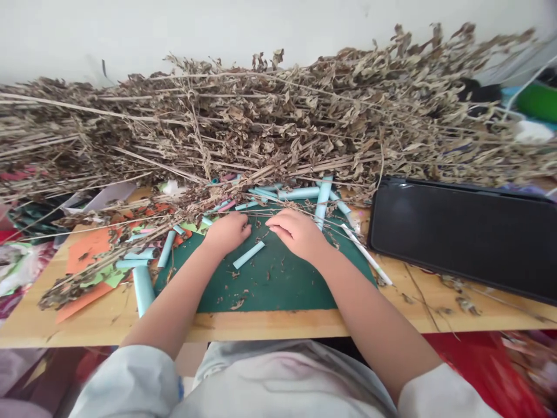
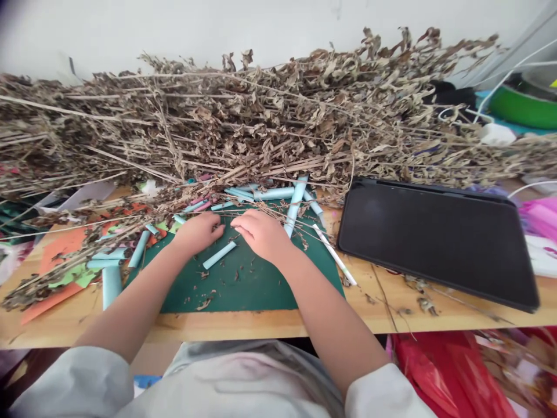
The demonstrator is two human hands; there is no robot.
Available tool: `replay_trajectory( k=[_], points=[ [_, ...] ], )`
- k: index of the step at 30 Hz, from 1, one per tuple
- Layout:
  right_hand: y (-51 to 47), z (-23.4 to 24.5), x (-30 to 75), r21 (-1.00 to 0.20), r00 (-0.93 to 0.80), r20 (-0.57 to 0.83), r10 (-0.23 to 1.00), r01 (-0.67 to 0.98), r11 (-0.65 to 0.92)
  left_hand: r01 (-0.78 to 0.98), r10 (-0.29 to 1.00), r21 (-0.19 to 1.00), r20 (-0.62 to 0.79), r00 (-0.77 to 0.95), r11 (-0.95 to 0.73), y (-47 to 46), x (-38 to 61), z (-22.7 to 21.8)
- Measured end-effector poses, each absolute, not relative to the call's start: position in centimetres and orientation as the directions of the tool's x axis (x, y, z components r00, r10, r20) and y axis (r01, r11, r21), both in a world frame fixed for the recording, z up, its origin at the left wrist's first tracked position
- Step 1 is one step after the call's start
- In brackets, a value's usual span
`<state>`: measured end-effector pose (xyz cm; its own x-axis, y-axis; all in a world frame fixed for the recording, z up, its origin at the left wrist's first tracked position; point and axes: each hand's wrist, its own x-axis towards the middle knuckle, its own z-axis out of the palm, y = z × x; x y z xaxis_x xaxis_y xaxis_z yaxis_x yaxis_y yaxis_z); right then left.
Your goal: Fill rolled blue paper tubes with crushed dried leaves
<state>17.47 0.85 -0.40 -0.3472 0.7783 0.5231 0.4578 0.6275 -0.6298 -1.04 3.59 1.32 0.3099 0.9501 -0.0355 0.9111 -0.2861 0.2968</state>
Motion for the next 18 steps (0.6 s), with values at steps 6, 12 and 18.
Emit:
replay_trajectory(
  k=[6,12,18],
  points=[
    [-0.2,0.0,16.2,-0.739,-0.246,0.541,0.804,0.318,0.594,0.108,0.993,0.988,-0.117,0.018,0.114,-1.6,1.3,3.3],
    [-2.3,0.7,14.5,-0.569,-0.329,0.707,0.626,0.261,0.780,-0.748,0.876,0.611,-0.476,-0.085,0.260,-3.6,4.9,1.7],
    [-2.7,-0.1,14.0,-0.304,-0.398,0.771,0.496,0.455,0.837,-0.890,0.815,0.363,-0.580,0.017,0.277,-4.4,5.6,3.0]
  ],
)
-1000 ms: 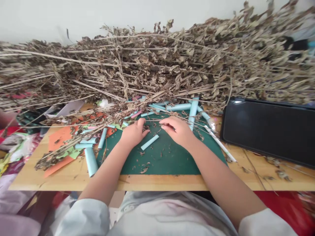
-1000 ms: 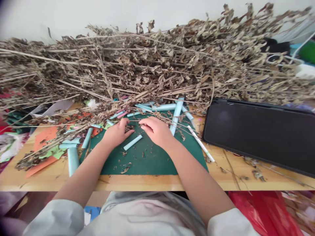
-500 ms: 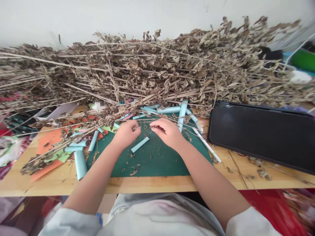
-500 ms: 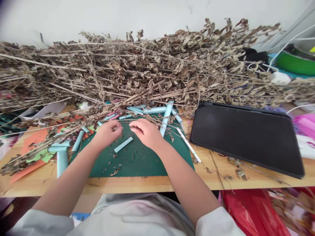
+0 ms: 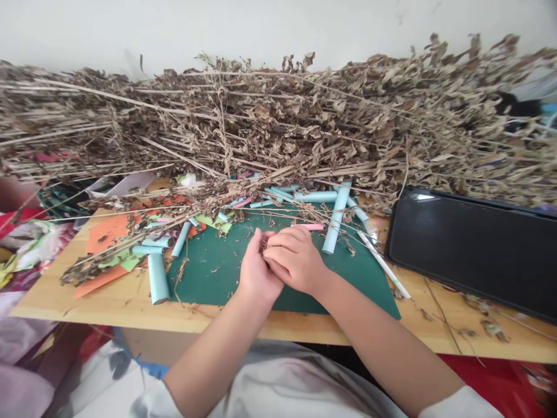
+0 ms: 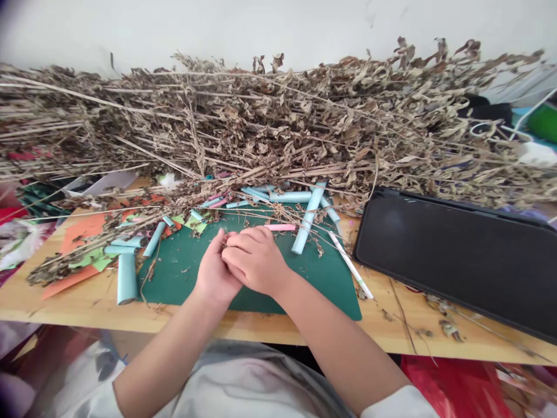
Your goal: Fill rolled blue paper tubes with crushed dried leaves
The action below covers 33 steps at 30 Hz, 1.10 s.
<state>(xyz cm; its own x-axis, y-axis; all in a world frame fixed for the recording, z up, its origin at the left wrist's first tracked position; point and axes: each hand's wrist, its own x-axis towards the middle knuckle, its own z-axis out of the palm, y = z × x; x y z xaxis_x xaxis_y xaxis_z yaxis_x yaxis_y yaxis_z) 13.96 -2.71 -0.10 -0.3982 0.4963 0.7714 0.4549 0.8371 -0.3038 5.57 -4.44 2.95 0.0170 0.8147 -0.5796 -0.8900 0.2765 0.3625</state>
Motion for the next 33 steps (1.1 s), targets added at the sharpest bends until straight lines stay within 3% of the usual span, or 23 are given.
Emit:
replay_trajectory(
  k=[3,6,9,12,17,22,28,33],
  points=[
    [-2.7,-0.3,14.1,-0.261,-0.427,0.758,0.494,0.495,0.829,-0.903,0.865,0.418,-0.485,-0.126,0.102,-5.5,6.6,3.2],
    [-2.5,-0.3,14.4,-0.283,-0.436,0.722,0.538,0.523,0.804,-0.865,0.866,0.494,-0.466,-0.182,0.083,-5.5,7.4,2.7],
    [-2.4,-0.2,14.5,-0.433,-0.483,0.635,0.602,0.423,0.796,-0.827,0.846,0.545,-0.500,-0.186,0.140,-4.3,6.9,2.2],
    [-2.4,-0.2,14.4,-0.618,-0.576,0.552,0.603,0.202,0.759,-0.758,0.887,0.650,-0.380,-0.262,0.055,-3.2,5.5,2.2],
    [-2.7,-0.3,14.0,-0.822,-0.546,0.510,0.665,-0.081,0.563,-0.674,0.951,0.732,-0.267,-0.153,0.098,-2.6,3.7,3.1],
    [-2.6,-0.2,14.2,-0.853,-0.382,0.496,0.779,-0.380,0.357,-0.627,0.996,0.776,-0.092,-0.014,0.063,-2.5,3.6,4.2],
    [-2.5,-0.5,14.2,-0.878,-0.335,0.445,0.831,-0.343,0.333,-0.565,0.984,0.825,0.081,0.156,0.022,-2.2,4.4,3.3],
    [-2.0,-0.8,14.0,-0.896,-0.301,0.385,0.872,-0.347,0.276,-0.585,0.990,0.811,0.061,0.126,0.025,-1.6,4.2,2.5]
  ],
)
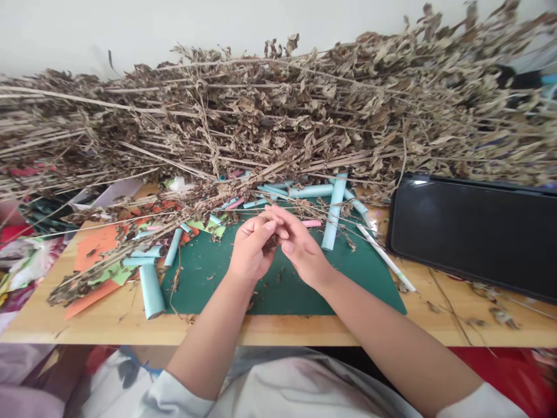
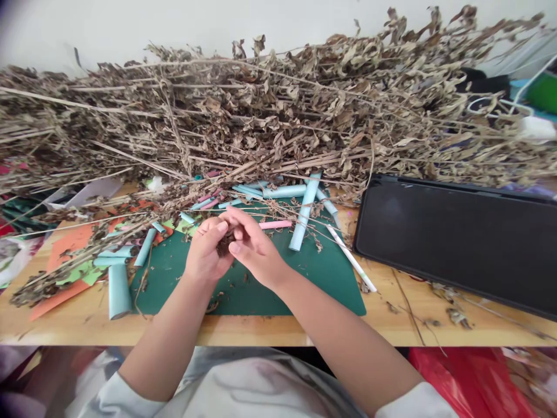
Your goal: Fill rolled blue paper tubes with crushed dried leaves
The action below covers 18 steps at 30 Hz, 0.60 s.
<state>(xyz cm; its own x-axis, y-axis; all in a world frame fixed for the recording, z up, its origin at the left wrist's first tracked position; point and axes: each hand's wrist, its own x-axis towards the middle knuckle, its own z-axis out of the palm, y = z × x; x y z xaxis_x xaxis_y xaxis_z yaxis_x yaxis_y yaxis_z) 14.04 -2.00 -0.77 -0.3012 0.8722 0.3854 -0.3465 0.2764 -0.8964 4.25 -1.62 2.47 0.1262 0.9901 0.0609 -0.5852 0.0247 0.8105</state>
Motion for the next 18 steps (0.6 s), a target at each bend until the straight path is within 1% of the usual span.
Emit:
replay_trajectory(
  k=[2,5,8,11,14,18],
  points=[
    [-1.77,-0.87,14.08,-0.895,-0.279,0.369,0.886,-0.363,0.259,-0.586,0.992,0.807,0.002,0.125,0.072,-1.55,4.19,2.33],
    [-1.54,-0.99,14.26,-0.917,-0.254,0.321,0.913,-0.323,0.232,-0.604,0.985,0.780,-0.097,0.144,0.165,-1.54,4.17,2.24],
    [-1.47,-1.06,14.37,-0.920,-0.240,0.313,0.919,-0.316,0.231,-0.657,0.972,0.721,-0.107,0.208,0.220,-1.58,4.17,2.16],
    [-1.44,-1.12,14.30,-0.905,-0.230,0.331,0.915,-0.353,0.239,-0.690,0.949,0.662,-0.111,0.296,0.293,-1.67,4.13,2.04],
    [-1.40,-1.17,14.22,-0.902,-0.214,0.322,0.922,-0.367,0.229,-0.673,0.927,0.648,-0.157,0.340,0.356,-1.71,4.07,1.82],
    [-1.40,-1.22,14.17,-0.919,-0.208,0.325,0.923,-0.301,0.256,-0.637,0.901,0.655,-0.172,0.398,0.406,-1.61,4.26,1.41]
  ],
)
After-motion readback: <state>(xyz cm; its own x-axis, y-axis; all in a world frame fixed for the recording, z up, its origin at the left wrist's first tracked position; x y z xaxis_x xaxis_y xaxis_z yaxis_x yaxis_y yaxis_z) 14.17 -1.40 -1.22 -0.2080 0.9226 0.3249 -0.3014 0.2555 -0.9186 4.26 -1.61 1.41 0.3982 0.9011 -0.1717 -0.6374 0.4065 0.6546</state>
